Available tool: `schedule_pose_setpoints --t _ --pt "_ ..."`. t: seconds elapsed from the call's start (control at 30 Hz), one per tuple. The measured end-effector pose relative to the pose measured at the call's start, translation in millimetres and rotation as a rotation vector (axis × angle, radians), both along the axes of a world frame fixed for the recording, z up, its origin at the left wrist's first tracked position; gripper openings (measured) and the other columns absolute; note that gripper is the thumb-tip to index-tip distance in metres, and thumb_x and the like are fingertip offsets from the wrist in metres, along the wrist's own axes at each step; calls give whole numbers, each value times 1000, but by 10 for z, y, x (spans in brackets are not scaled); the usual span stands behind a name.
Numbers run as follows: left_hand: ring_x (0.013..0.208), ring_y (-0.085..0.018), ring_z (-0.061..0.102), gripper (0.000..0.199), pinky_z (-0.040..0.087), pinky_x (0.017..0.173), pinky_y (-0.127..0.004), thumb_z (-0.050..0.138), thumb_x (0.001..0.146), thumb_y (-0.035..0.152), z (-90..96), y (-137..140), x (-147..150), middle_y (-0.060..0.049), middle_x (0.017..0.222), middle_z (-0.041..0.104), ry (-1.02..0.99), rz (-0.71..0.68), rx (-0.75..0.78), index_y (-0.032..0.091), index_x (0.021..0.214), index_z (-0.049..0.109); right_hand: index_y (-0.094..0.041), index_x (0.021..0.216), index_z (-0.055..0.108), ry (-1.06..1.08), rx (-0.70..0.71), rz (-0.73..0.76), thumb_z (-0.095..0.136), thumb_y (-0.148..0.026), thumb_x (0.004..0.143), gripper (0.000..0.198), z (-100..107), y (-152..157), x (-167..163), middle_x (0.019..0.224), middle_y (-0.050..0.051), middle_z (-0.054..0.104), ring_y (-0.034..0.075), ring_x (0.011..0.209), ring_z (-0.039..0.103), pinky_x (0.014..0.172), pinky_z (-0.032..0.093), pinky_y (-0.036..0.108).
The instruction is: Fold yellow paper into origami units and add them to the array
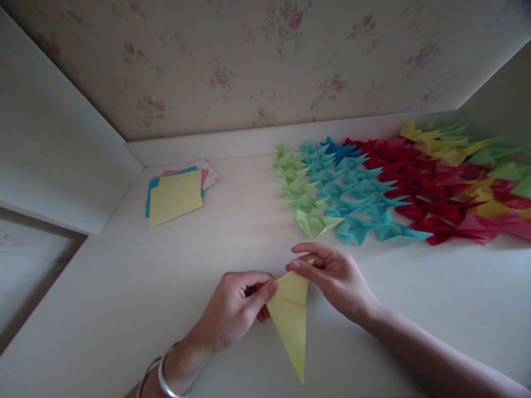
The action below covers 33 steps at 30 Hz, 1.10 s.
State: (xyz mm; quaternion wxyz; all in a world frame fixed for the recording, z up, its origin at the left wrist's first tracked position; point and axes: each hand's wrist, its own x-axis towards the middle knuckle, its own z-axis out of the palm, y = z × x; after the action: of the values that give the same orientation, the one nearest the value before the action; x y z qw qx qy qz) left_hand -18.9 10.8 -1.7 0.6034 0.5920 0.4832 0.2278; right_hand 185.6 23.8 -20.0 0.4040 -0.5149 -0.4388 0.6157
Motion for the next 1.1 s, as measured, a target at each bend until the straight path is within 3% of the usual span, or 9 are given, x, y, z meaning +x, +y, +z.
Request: schedule_pose_setpoints --t 0.13,0.27,0.33,0.4,0.5,0.63,0.8,0.97,1.1 --pt "51 -12 57 33 45 48 -19 56 93 42 -39 9 3 1 57 57 34 81 34 17 77 69 -18 90 69 2 44 -146 76 -48 76 34 21 47 11 80 8 77 22 76 72 70 57 33" --pt "44 -12 54 32 44 43 -19 58 91 45 -58 10 9 3 51 56 38 197 20 16 85 70 -20 102 62 136 73 -216 71 -48 83 35 14 46 -3 92 7 76 20 79 71 71 57 33" --pt "45 -12 56 31 46 45 -19 60 90 45 -54 13 6 2 52 58 28 250 41 16 86 70 -22 111 57 255 28 -109 72 -45 83 39 12 15 -26 96 6 75 20 86 71 76 56 33" --pt "48 -13 59 29 49 48 -19 62 89 44 -52 17 -1 2 54 61 24 278 78 16 88 70 -21 118 53 329 -56 101 75 -41 81 47 16 -30 -64 93 5 75 20 85 71 77 55 34" --pt "53 -14 64 27 52 51 -21 63 89 43 -63 22 -14 -1 64 68 2 286 93 17 92 70 -17 116 56 318 -150 310 76 -38 81 45 28 -87 -117 91 7 75 20 79 71 69 53 30" --pt "62 -16 68 28 56 59 -24 66 87 42 -89 26 -18 -4 75 72 -44 205 27 16 99 69 -15 103 64 219 -116 260 71 -40 84 32 47 -90 -128 93 8 75 20 84 70 69 51 27" --pt "59 -16 66 29 55 57 -23 59 92 42 -84 8 -3 -4 65 69 -25 207 21 16 83 70 -16 106 62 241 -131 251 73 -38 83 33 31 -73 -116 93 7 75 18 81 70 68 51 26" --pt "58 -16 66 29 55 56 -24 61 91 40 -57 -21 15 -4 63 71 -34 212 43 17 76 69 -18 103 60 207 -144 260 83 -32 73 39 0 -100 -136 89 2 74 16 74 69 61 50 22" --pt "59 -16 66 29 53 56 -24 60 91 38 -51 -50 26 -5 64 71 -13 172 86 17 74 70 -20 105 58 149 -181 226 86 -30 68 48 5 -109 -140 88 2 74 17 77 69 64 52 23"
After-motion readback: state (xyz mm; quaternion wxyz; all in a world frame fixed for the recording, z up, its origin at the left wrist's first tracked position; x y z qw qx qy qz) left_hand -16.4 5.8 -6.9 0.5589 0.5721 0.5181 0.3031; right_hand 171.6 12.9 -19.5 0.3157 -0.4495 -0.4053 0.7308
